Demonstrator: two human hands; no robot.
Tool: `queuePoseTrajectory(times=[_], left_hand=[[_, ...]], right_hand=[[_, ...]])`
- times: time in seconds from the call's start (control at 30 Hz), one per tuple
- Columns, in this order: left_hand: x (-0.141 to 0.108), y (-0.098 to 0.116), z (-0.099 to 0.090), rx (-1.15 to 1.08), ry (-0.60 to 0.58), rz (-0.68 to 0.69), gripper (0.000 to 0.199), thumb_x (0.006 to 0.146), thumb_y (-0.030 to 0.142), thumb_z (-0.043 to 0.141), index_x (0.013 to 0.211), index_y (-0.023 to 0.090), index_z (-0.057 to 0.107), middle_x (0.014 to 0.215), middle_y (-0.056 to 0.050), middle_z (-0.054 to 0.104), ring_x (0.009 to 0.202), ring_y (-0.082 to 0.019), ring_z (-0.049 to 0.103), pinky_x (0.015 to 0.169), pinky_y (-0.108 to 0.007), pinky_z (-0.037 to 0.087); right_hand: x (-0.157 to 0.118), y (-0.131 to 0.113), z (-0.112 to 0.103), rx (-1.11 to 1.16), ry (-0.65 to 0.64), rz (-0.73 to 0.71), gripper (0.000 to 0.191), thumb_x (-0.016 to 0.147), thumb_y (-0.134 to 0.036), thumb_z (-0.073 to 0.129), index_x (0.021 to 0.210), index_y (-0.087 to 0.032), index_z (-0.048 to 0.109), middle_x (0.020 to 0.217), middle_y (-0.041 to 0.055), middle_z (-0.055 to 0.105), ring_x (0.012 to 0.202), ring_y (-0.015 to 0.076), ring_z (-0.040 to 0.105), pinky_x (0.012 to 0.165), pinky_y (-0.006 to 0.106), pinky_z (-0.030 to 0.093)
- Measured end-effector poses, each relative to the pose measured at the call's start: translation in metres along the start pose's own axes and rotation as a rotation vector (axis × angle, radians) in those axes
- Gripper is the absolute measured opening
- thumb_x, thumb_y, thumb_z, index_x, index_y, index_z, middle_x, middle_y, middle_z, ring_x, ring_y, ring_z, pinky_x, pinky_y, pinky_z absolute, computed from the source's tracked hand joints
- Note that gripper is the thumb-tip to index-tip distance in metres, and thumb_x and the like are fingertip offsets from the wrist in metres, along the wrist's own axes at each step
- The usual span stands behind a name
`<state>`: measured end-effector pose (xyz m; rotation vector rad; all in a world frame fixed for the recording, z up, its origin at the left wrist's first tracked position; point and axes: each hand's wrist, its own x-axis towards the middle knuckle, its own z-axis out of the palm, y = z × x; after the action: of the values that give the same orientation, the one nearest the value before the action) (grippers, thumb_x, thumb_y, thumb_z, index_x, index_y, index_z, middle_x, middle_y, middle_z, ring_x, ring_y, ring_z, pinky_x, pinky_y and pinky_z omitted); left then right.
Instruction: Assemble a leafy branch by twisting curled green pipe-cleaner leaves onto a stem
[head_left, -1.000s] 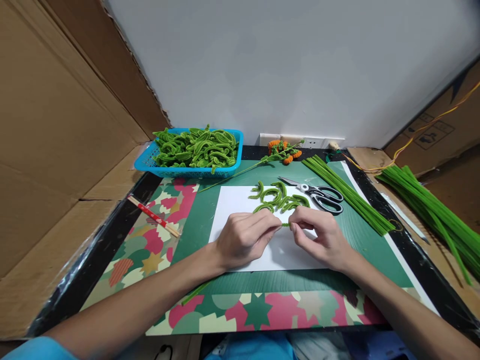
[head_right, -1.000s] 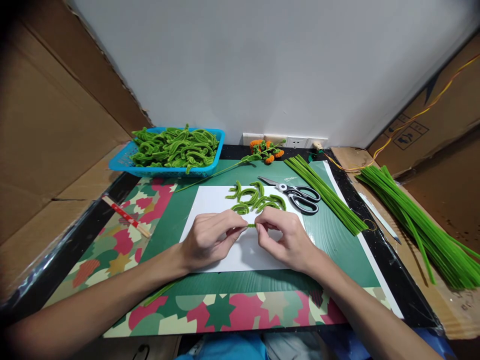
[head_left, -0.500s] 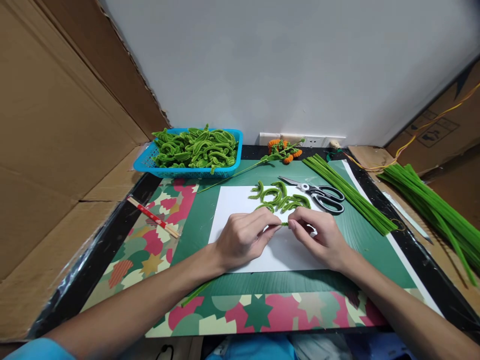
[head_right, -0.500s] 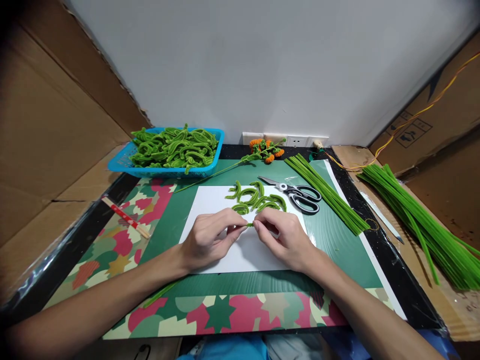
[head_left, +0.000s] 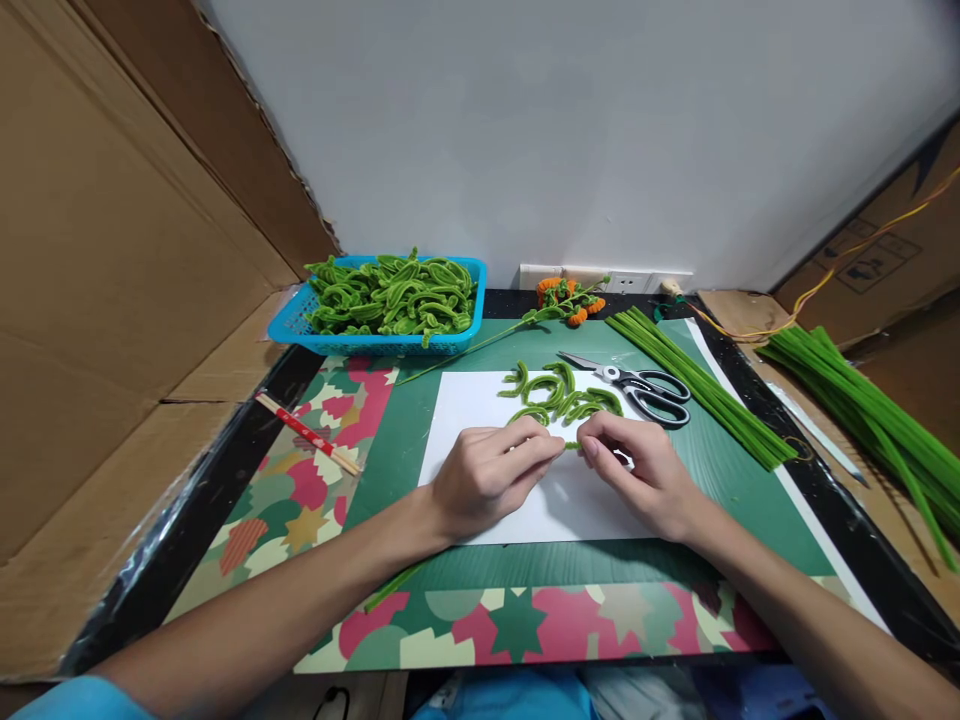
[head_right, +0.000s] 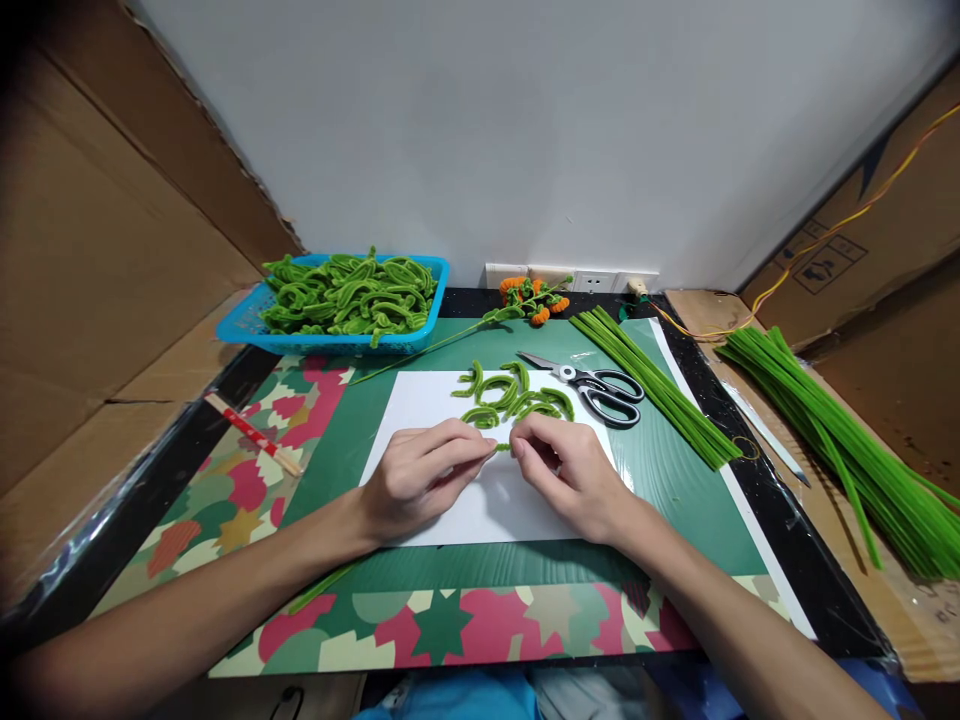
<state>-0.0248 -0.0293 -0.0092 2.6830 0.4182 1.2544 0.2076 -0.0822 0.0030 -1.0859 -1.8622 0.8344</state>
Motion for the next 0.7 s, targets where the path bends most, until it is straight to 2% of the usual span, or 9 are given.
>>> queuePoseTrajectory(times=[0.37,0.57,0.7], left_hand=[[0.0009,0.0013,0.0001,0.002,0.011,-0.035,0.017,0.102,0.006,0.064,0.115,0.017,0.068,0.094,-0.006,0.077,0.078,-0.015,0.074,0.066,-0.023,0.057],[0.0007,0.0010,-0.0013,0.048,0.002,0.011,0.017,0.102,0.007,0.063,0.116,0.016,0.068,0.096,-0.008,0.078,0.079,-0.016,0.075,0.068,-0.024,0.059],[0.0019,0.0018,-0.0037,0.109,-0.006,0.047,0.017,0.103,0.007,0.062,0.117,0.014,0.068,0.093,-0.008,0.078,0.071,-0.015,0.071,0.062,-0.025,0.056]], right_hand=[[0.0003,-0.0035,-0.0008,0.066,-0.023,0.035,0.021,0.109,-0.029,0.052,0.092,-0.021,0.059,0.077,-0.0010,0.056,0.068,0.0140,0.049,0.062,0.027,0.039],[0.0009,-0.0026,-0.0019,0.085,-0.021,0.030,0.020,0.108,-0.026,0.053,0.090,-0.021,0.060,0.077,-0.0009,0.056,0.067,0.0137,0.049,0.062,0.027,0.039],[0.0016,-0.0023,-0.0022,0.131,-0.007,0.052,0.017,0.105,-0.024,0.057,0.088,-0.021,0.062,0.077,-0.0012,0.057,0.067,0.0132,0.049,0.061,0.026,0.039]])
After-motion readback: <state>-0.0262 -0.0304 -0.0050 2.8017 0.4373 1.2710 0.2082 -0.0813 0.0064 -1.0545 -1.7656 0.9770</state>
